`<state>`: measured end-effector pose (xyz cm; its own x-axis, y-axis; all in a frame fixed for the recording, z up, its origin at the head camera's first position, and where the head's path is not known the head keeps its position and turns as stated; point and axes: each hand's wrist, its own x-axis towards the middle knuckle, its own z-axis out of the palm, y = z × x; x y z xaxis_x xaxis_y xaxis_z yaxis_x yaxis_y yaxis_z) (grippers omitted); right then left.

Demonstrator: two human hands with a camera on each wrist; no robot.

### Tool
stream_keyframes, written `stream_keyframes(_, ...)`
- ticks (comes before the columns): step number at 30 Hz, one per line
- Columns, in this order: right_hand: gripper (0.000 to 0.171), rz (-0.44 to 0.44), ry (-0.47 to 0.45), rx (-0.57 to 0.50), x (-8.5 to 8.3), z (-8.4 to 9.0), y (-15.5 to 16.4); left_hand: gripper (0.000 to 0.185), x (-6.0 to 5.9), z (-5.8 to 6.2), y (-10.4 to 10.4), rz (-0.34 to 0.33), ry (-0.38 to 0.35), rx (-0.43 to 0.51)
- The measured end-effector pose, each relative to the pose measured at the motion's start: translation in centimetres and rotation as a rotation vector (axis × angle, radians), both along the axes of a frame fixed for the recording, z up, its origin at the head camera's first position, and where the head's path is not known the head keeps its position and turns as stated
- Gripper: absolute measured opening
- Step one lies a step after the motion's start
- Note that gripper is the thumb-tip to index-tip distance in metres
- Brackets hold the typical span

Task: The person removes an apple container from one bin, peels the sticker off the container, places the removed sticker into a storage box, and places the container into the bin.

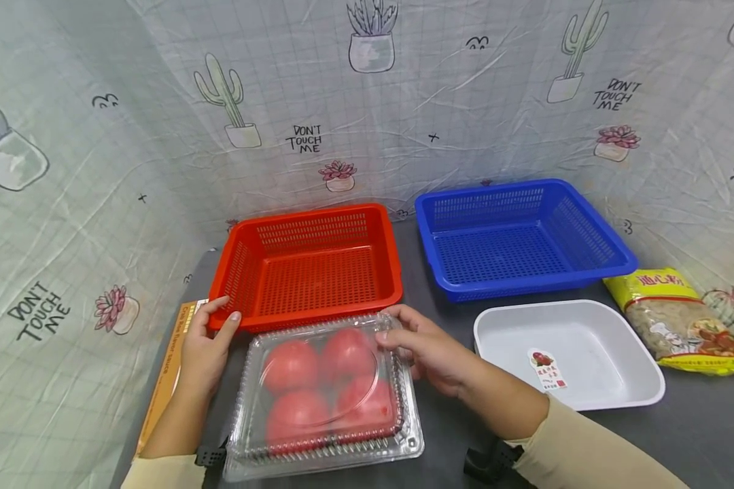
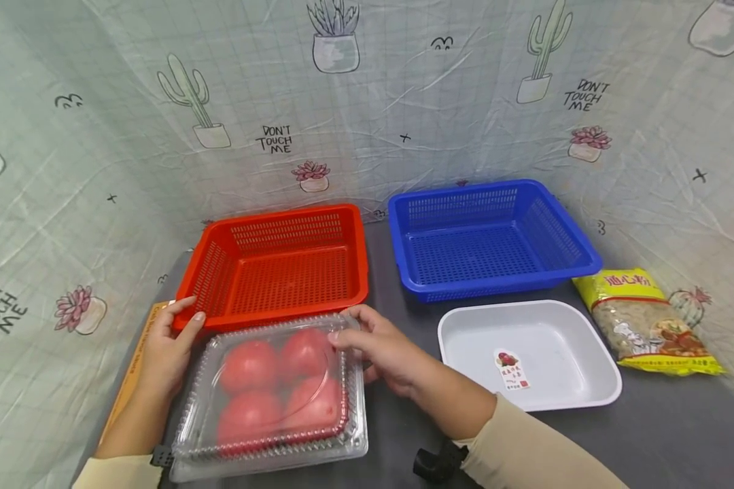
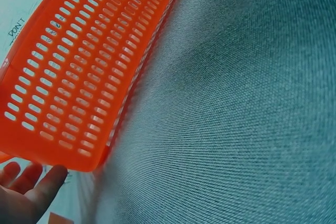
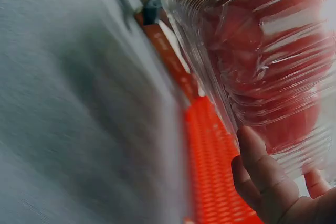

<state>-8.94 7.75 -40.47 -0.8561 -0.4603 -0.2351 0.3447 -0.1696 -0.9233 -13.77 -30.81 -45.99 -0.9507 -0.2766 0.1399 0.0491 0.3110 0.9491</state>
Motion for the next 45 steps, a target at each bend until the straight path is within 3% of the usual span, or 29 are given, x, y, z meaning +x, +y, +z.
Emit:
stream_keyframes(5,0.044,0.011,0.036,0.019,-2.2,3.2,0.2,0.049,0.3,0.0,-0.4,0.012,-0.009,0.007)
stream_keyframes(13,0.038,-0.040,0.082,0.060,-7.1,8.8,0.5,0.046,0.0,0.7,-0.4,0.012,-0.095,0.075)
stream_keyframes(21,0.044,-0.101,0.077,0.119,-13.3,11.6,-0.5,0.049,0.0,0.7,-0.3,0.003,-0.088,0.039)
stream_keyframes(27,0.067,-0.124,0.029,0.140,-18.0,11.6,-1.8,0.053,-0.3,0.5,-0.3,-0.023,-0.064,0.063)
stream_keyframes(33,0.060,-0.107,-0.003,0.133,-21.6,10.3,-4.0,0.053,-0.5,0.6,-0.1,-0.015,-0.058,0.126)
stream_keyframes(40,0.060,-0.053,-0.027,0.213,-24.6,8.4,-5.9,0.053,-0.6,0.4,0.0,-0.005,-0.078,0.167)
stream_keyframes(45,0.066,0.003,-0.090,0.242,-25.8,6.5,-6.8,0.055,-0.4,0.5,-0.2,0.015,-0.094,0.193)
